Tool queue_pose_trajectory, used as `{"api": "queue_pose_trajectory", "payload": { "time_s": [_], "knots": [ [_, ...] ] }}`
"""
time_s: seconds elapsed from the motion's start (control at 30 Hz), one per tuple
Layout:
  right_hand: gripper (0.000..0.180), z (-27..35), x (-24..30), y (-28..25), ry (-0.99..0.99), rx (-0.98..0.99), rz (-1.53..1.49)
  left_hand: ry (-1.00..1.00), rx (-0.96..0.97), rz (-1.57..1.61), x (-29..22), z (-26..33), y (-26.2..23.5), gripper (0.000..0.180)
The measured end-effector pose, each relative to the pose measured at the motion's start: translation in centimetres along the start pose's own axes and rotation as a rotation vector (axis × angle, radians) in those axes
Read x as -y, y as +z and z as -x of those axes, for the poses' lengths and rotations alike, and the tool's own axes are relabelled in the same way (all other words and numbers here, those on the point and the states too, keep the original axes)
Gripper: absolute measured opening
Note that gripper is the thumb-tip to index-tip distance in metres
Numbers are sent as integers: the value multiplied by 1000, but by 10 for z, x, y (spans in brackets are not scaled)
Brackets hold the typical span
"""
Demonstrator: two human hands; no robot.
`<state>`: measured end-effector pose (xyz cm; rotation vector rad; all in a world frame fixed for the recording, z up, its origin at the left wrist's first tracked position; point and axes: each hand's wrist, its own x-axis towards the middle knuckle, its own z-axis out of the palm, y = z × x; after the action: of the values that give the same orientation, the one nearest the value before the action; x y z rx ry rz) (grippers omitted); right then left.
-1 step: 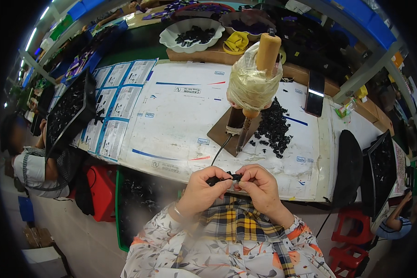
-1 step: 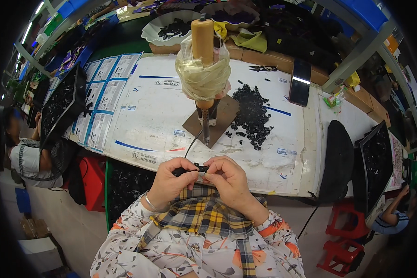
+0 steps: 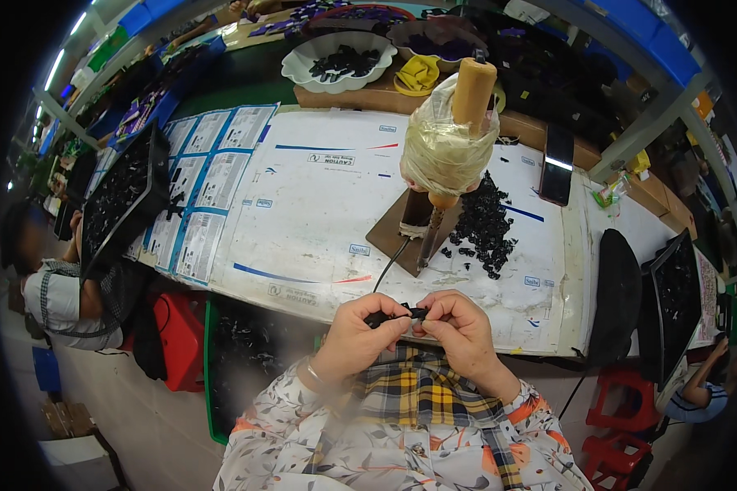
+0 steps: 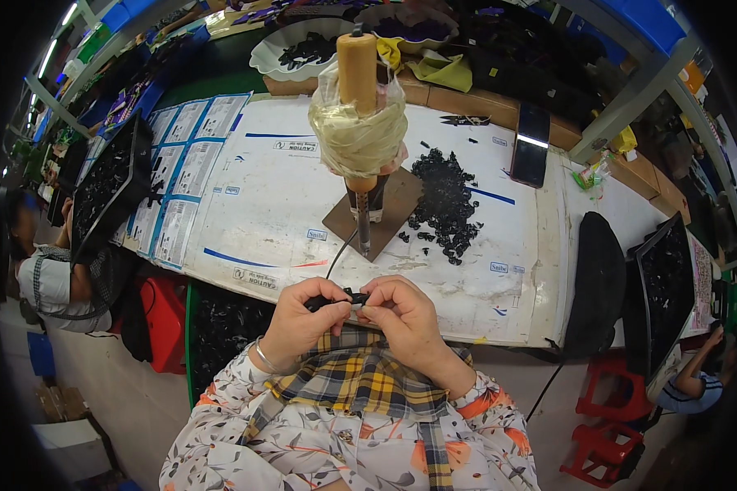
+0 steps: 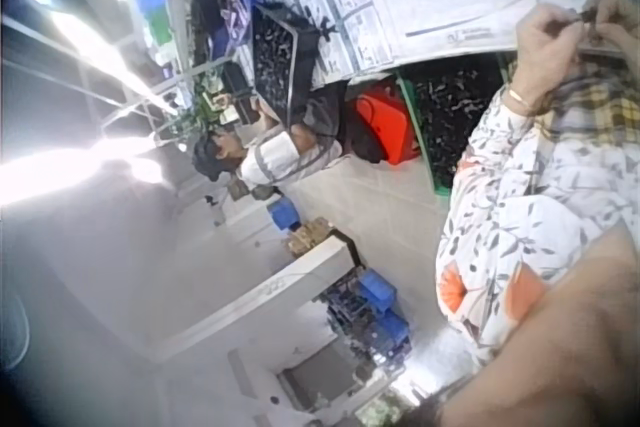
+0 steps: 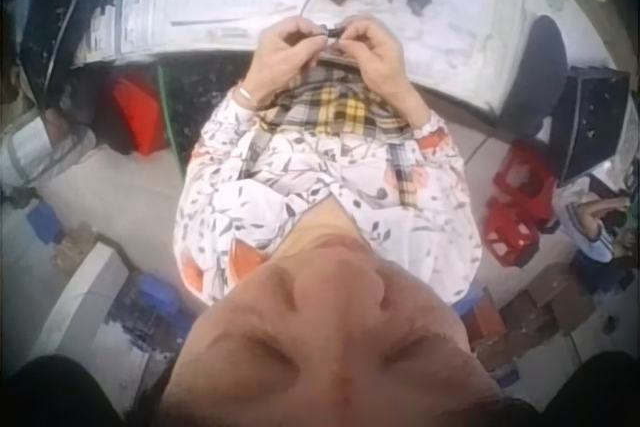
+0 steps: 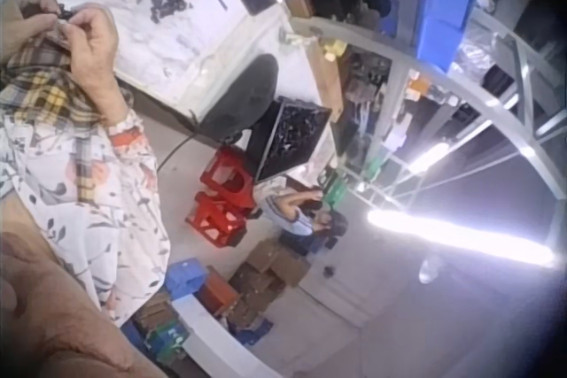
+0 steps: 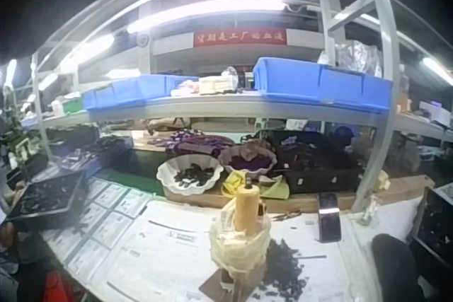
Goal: Manually assembling small black plastic components at a factory workbench.
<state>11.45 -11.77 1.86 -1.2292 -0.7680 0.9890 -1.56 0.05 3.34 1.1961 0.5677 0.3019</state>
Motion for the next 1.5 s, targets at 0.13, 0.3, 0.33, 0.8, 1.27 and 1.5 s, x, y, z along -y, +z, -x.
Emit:
{"api": "queue_pose_trajectory", "payload": {
  "time_s": [0.13,0.3,0.33,0.8,1.27,1.5],
  "knots": [
    [2,1,-2,2,-11,-61,-58,8,2,-34,0,1,0,6],
    [7,0,-4,-3,-104,21,152,14,28,-30,2,-2,-1,7],
    [7,0,-5,-3,-102,21,151,-25,36,-14,0,-1,0,7],
    [10,-3,-27,-5,-98,-99,22,186,59,-272,12,-9,0,8],
    [6,-22,-20,-4,274,-193,-547,881,-39,-882,13,-37,-6,18],
    [6,-27,-15,-5,314,-190,-710,897,-42,-904,9,-45,-7,19]
  ]
}}
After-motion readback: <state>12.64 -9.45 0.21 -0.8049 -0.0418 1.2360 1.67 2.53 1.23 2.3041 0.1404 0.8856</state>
